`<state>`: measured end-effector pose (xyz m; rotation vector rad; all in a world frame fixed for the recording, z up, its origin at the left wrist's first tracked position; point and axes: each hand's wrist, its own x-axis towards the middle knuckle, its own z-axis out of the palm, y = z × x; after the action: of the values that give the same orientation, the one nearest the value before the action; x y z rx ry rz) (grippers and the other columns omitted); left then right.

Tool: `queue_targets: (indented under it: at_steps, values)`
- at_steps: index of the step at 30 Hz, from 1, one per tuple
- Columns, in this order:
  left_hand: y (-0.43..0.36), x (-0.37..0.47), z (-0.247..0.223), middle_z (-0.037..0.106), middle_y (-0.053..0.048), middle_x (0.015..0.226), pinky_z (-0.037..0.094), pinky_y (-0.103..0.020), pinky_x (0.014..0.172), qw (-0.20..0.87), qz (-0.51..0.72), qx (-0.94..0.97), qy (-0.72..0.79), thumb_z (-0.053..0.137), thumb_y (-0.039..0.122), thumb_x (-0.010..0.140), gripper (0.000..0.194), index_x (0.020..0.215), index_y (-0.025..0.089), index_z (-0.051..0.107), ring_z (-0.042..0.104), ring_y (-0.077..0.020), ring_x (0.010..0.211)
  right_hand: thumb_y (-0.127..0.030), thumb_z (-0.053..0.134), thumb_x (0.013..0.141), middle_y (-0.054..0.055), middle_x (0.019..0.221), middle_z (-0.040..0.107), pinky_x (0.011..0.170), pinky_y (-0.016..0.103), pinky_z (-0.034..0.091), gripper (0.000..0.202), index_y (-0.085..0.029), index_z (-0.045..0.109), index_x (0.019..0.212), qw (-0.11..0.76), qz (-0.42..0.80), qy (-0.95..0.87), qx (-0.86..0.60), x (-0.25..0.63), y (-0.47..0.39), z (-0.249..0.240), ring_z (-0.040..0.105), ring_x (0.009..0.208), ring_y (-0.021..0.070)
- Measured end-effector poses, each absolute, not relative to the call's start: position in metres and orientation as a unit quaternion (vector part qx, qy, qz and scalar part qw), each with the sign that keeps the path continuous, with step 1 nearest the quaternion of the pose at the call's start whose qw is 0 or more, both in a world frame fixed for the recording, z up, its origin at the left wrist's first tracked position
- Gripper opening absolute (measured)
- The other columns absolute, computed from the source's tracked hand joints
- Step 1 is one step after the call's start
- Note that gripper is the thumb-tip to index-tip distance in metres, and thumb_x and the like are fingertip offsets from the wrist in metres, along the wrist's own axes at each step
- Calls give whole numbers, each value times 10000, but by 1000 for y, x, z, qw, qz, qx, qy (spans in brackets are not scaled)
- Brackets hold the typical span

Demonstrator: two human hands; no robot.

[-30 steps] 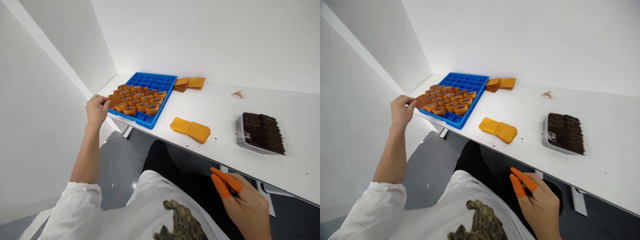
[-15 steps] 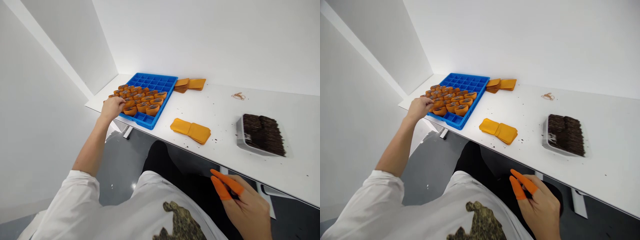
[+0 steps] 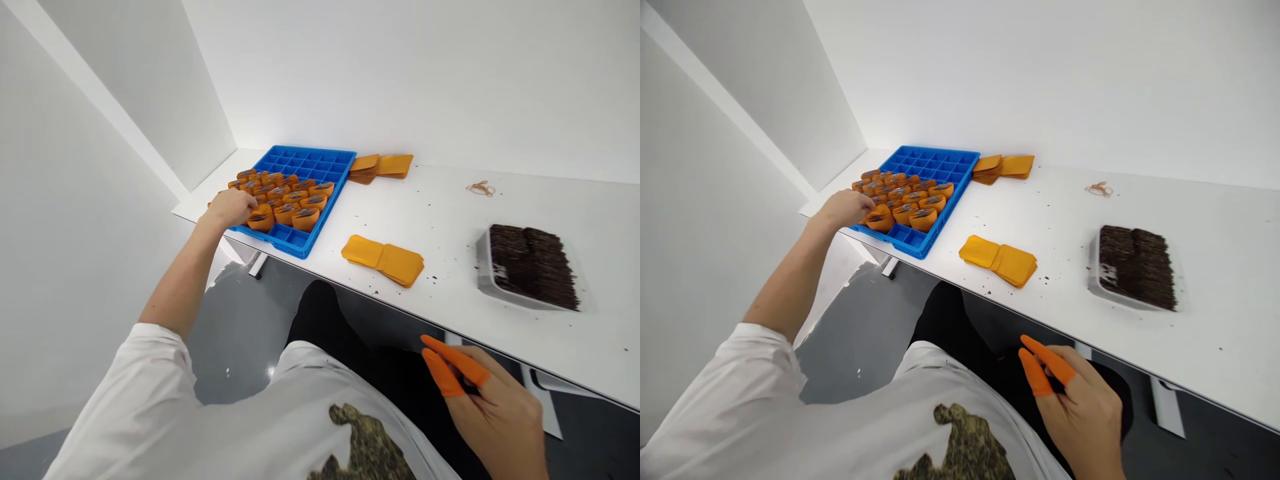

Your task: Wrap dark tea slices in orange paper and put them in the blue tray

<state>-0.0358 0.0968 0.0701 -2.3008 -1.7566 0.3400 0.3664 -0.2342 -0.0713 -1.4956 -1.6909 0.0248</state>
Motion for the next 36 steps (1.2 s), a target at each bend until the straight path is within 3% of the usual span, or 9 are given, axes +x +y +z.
queue_targets:
  at_steps: [8, 12, 17, 22, 27, 31, 36]
  values:
    - [106, -33, 66, 848, -125, 1070, 554, -384, 906, 97, 185, -776, -596, 621, 208, 863, 337, 1087, 226, 872, 753, -342, 1074, -325, 689, 1098, 38, 934, 749, 653, 275, 569, 135, -212, 762, 1096, 418, 3, -687, -595, 367, -233, -72, 715, 719, 144]
    - [106, -37, 57, 842, -51, 1240, 546, -353, 918, 9, 88, -821, -564, 510, 387, 991, 418, 1213, 272, 845, 752, -296, 1099, -311, 702, 1089, 35, 923, 750, 653, 277, 568, 108, -219, 744, 1053, 423, 6, -689, -588, 366, -233, -72, 713, 720, 145]
    - [109, -36, 52, 855, -30, 1161, 535, -330, 889, -39, 57, -825, -560, 451, 447, 1001, 467, 1125, 270, 865, 744, -262, 1016, -325, 687, 1088, 37, 894, 751, 633, 291, 564, 122, -237, 754, 1036, 428, 19, -682, -592, 366, -234, -69, 699, 694, 157]
    - [113, -20, 56, 843, -62, 1258, 544, -331, 959, -39, 120, -814, -567, 481, 405, 973, 438, 1113, 241, 863, 742, -292, 1114, -548, 698, 1024, 74, 871, 737, 607, 333, 558, 318, -268, 843, 1065, 417, 31, -650, -634, 356, -229, -59, 693, 721, 216]
    - [108, -14, 53, 802, -76, 1400, 556, -306, 1042, -73, 124, -806, -574, 352, 468, 1057, 575, 1234, 203, 830, 743, -285, 1229, -666, 688, 978, 94, 904, 732, 606, 338, 547, 443, -279, 866, 1102, 407, 18, -643, -648, 347, -221, -54, 691, 779, 237]
    - [93, -28, 56, 805, -60, 1396, 568, -334, 1071, -70, 53, -799, -594, 323, 524, 1079, 612, 1279, 222, 817, 742, -304, 1262, -637, 686, 991, 90, 908, 741, 609, 332, 548, 420, -280, 871, 1113, 407, 21, -635, -656, 355, -225, -57, 693, 774, 231]
    - [66, -41, 44, 743, -94, 1516, 522, -415, 1202, -25, -12, -812, -584, 376, 394, 1069, 570, 1465, 196, 735, 684, -325, 1402, -418, 690, 1051, 44, 873, 759, 612, 304, 551, 228, -266, 860, 1057, 425, 43, -640, -638, 368, -235, -64, 687, 681, 172]
